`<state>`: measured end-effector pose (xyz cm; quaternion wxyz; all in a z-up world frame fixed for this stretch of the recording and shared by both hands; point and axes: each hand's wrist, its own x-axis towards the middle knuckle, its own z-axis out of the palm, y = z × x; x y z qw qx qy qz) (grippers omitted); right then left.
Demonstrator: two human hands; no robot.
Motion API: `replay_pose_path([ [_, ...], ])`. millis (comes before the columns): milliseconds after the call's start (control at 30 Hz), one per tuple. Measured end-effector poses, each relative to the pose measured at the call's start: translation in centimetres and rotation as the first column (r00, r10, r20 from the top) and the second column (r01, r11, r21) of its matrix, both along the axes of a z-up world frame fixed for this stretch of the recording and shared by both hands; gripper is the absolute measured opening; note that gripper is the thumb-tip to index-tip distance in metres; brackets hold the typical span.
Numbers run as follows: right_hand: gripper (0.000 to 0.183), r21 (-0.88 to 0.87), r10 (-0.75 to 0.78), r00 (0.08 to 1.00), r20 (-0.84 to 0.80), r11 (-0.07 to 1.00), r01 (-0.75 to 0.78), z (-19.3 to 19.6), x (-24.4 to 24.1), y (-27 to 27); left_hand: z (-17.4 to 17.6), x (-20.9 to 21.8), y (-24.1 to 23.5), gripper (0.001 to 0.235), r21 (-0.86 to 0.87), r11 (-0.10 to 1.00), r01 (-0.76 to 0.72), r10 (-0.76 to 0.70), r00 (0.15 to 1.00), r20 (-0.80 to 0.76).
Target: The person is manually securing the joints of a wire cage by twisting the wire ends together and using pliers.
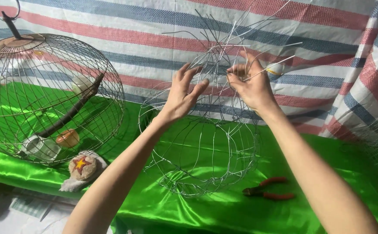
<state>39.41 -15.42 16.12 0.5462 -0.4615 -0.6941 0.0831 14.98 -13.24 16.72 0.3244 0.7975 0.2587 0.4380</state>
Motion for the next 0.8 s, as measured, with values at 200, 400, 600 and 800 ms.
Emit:
replay_pose_path([
  [200, 0.057, 0.055, -0.086, 0.99, 0.115, 0.995, 0.08, 1.4, -2.9, -2.6, -1.5, 0.7, 1.1, 0.077, 0.029, 0.998, -0.05, 0.048, 0.997, 0.053],
  [400, 0.052, 0.091, -0.107, 0.979, 0.175, 0.992, 0.092, 1.2, -2.8, -2.2, -2.3, 1.2, 1.7, 0.073, -0.01, 0.998, -0.069, 0.07, 0.995, 0.078],
  [600, 0.045, 0.096, -0.142, 0.967, 0.213, 0.988, 0.124, 1.8, -3.7, -2.3, -2.3, 1.2, 1.4, 0.07, -0.014, 0.997, -0.075, 0.076, 0.991, 0.111],
  [800, 0.043, -0.014, -0.232, 0.938, 0.257, 0.97, 0.243, 1.2, -3.4, -1.3, -2.3, 1.2, 1.6, 0.068, -0.025, 0.998, -0.057, 0.06, 0.992, 0.113],
])
